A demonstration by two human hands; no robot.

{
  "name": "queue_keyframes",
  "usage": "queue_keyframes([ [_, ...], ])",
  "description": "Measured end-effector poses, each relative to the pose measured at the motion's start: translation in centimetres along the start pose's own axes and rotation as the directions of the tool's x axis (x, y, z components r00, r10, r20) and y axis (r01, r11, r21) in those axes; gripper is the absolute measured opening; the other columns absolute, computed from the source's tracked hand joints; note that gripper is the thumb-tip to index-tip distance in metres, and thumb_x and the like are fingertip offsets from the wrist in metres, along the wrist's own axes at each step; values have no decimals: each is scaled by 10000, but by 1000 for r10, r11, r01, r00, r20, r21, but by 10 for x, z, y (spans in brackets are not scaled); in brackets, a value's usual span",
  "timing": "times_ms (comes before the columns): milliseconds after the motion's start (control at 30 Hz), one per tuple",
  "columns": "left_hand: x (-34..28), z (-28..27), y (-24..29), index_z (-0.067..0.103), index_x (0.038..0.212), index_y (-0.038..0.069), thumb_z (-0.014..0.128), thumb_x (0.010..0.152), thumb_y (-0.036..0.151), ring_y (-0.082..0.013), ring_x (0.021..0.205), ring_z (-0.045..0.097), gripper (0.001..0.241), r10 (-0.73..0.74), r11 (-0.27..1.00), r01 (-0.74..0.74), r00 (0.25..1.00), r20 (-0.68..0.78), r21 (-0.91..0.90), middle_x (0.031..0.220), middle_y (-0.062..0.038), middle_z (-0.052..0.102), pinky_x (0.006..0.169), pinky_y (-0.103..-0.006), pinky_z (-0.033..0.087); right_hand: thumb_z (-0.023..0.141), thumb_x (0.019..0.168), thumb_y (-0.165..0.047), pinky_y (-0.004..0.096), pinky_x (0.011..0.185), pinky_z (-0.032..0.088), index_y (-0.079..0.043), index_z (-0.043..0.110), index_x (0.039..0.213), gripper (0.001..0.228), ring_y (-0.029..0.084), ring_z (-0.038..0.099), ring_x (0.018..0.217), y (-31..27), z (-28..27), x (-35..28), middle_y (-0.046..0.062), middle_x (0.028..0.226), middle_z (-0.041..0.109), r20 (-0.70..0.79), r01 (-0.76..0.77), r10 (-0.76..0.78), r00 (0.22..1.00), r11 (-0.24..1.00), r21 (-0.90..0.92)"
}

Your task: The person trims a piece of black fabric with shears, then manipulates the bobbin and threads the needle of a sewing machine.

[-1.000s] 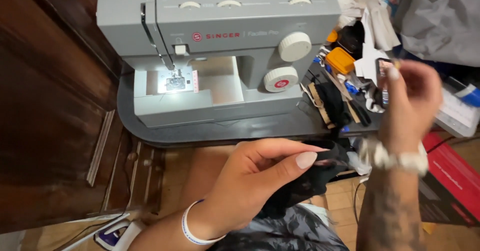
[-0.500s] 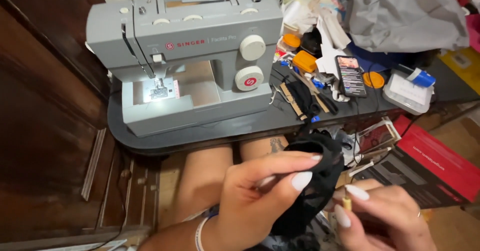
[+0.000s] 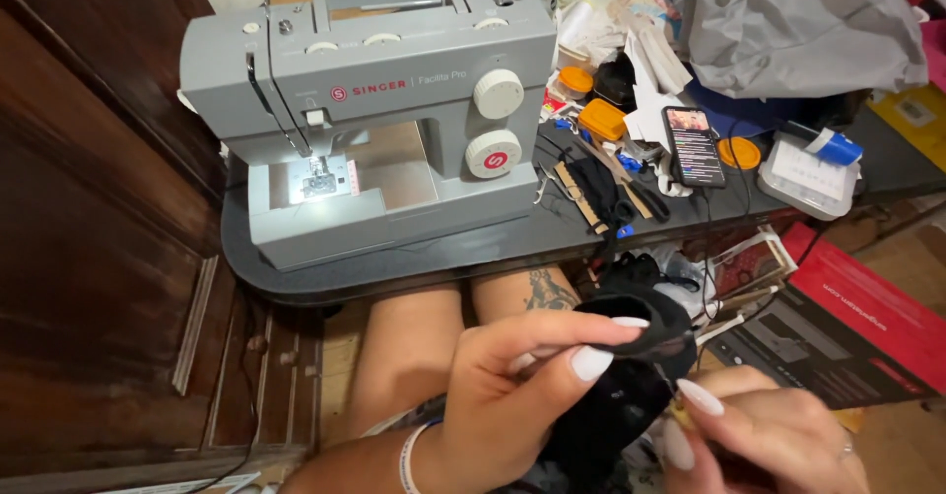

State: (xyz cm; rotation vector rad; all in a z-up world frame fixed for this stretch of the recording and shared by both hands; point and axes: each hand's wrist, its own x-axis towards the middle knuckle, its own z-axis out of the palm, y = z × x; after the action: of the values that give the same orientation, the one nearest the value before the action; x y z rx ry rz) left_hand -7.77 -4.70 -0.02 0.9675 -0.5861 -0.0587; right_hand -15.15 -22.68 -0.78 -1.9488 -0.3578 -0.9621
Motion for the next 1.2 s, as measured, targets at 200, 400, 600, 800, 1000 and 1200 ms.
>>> queue_keyframes([
  [200,5,8,11,758,1206,-48,689,1006,93,-253,1105,759,254,-270,905,253,963,-5,-342,1199,-221,778,1035,-365,620,662,997,-97,286,874,687,-41,649,1114,130,241,806,885,-1,3,0,97,1007,645,-155,-46,28,988,993,-110],
  [400,8,12,17,770,1223,-50,699,980,103,-220,1068,757,296,-371,872,340,928,-21,-351,1196,-202,796,985,-326,610,596,1127,-58,278,826,610,-14,521,1183,104,298,772,981,-11,25,1,172,1133,544,-346,-93,47,937,989,-116],
  [600,9,13,17,766,1233,-51,708,982,130,-219,1078,755,315,-365,871,337,931,-13,-358,1205,-199,793,1020,-341,612,642,1121,-53,320,933,611,-15,540,1199,134,340,759,1032,1,19,4,223,1150,561,-326,-59,-7,945,979,-193],
  [800,10,13,18,742,1267,-53,697,1001,131,-217,1133,739,326,-353,856,338,935,36,-392,1254,-200,770,1069,-339,598,700,1097,-50,385,953,685,-64,576,1170,145,315,748,993,17,17,0,178,1186,539,-335,13,-82,939,979,-205],
  [1000,9,11,21,751,1267,-26,682,1019,136,-160,1112,731,304,-306,917,305,951,35,-257,1240,-161,782,1031,-283,599,624,1131,-53,335,903,631,-19,575,1181,78,305,734,968,4,16,2,178,1179,527,-303,-70,9,953,979,-192],
  [1200,9,11,26,760,1261,-10,674,1029,154,-123,1080,727,297,-289,945,290,957,29,-153,1213,-135,795,989,-255,598,605,1119,-61,319,878,616,-2,599,1170,78,298,734,978,5,10,1,192,1168,565,-269,-90,35,963,977,-194],
])
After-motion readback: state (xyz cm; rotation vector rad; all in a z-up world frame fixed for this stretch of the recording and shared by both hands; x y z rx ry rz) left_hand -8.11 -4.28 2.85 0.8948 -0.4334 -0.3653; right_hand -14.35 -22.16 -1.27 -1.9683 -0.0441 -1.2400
